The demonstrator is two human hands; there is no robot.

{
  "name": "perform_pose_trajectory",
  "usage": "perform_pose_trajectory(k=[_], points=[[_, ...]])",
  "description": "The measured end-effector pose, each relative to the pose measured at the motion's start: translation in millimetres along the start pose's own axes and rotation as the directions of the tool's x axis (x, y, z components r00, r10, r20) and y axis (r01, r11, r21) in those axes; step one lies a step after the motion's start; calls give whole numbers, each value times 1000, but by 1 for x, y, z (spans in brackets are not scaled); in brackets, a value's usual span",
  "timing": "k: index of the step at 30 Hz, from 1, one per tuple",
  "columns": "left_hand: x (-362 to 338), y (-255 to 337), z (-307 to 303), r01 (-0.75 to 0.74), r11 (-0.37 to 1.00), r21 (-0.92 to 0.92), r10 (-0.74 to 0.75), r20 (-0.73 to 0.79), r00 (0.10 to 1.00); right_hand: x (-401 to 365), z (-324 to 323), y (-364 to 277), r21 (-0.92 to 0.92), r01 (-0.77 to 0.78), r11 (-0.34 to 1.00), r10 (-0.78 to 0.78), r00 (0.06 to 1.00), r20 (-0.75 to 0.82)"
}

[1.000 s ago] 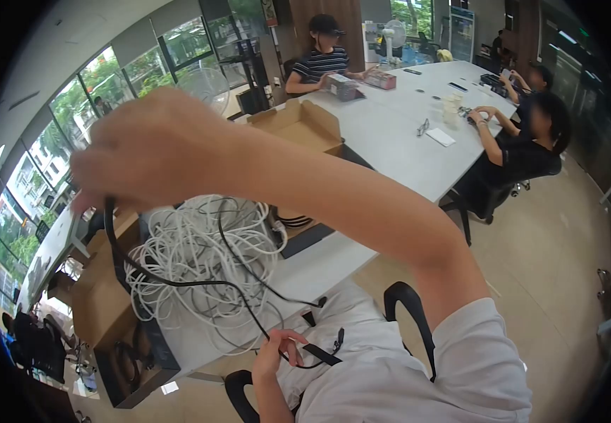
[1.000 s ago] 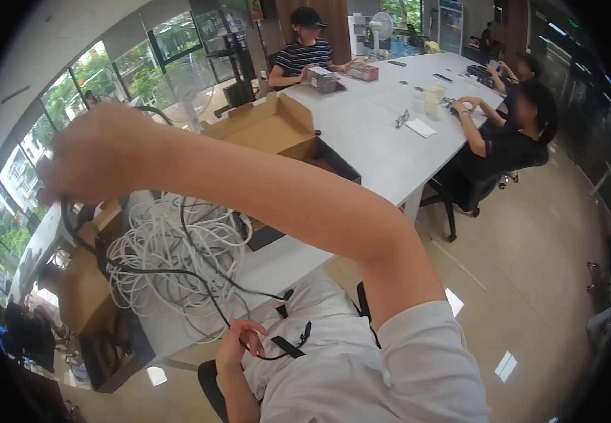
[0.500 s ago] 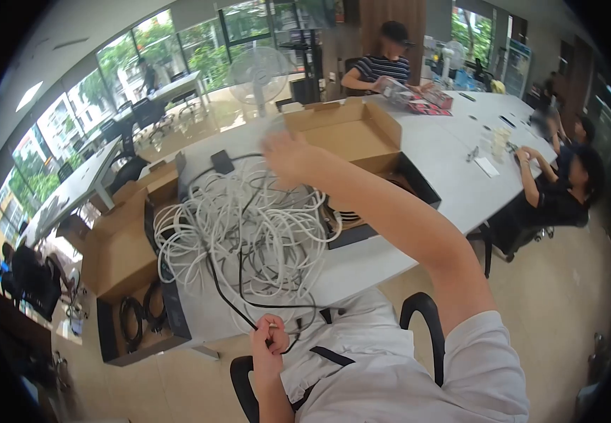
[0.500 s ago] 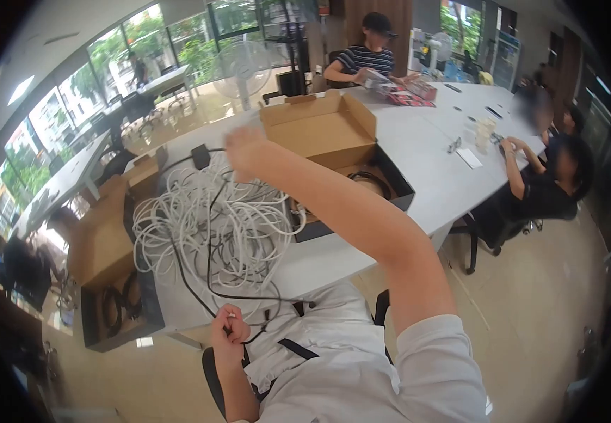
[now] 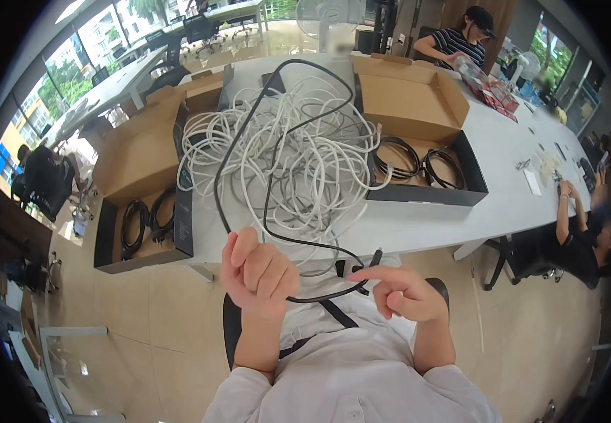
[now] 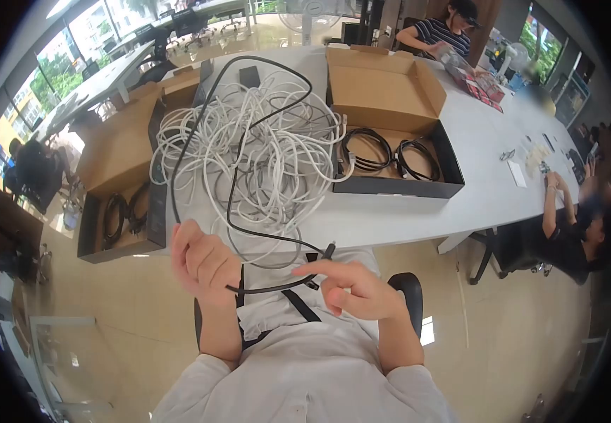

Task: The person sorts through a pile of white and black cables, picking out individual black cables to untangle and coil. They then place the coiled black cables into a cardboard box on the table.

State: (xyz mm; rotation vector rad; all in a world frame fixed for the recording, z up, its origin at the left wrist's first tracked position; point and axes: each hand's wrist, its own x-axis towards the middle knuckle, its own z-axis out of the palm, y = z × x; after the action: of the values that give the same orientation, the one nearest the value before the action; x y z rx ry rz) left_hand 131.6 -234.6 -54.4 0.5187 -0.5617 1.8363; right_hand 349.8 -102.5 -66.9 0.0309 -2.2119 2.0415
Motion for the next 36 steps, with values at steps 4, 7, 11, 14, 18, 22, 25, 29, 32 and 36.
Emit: perform_pose_trajectory(k=[4, 7, 11, 14, 18, 22, 25, 29, 32, 36], points=[[4, -19, -12, 55, 995, -82, -59, -40, 997, -4, 36, 9, -74, 55, 996, -70, 974, -216], [-5, -35, -26, 161, 981, 108, -142, -167, 976, -3, 41, 18, -360, 115, 926, -281, 846, -454], [-7, -53, -36, 262, 894, 363, -113, -384, 916, -14, 31, 23, -182, 206, 962, -271, 594, -758], [-4, -62, -41, 212, 903, 373, 22, -533, 846, -26, 25, 20, -184, 268, 946, -293, 452, -842], [-4, -58, -57, 124, 864, 488, 237, -611, 755, -32, 13, 15, -264, 324, 908, -343, 214, -915], [-11, -47, -59, 167, 730, 663, 342, -565, 750, -31, -6, 19, -360, 305, 881, -410, 115, -905], [-15, -41, -52, 241, 705, 667, 230, -536, 812, -16, -8, 27, -355, 315, 880, -428, 203, -881], [-13, -35, -52, 213, 739, 639, 223, -530, 818, 9, 6, 32, -376, 211, 902, -424, 588, -689], [-1, -24, -50, 103, 715, 692, 368, -497, 785, 26, 19, 20, -468, 192, 862, -422, 785, -454], [2, -20, -45, 25, 703, 711, 469, -490, 735, 40, 34, 24, -442, 191, 876, -386, 828, -408]])
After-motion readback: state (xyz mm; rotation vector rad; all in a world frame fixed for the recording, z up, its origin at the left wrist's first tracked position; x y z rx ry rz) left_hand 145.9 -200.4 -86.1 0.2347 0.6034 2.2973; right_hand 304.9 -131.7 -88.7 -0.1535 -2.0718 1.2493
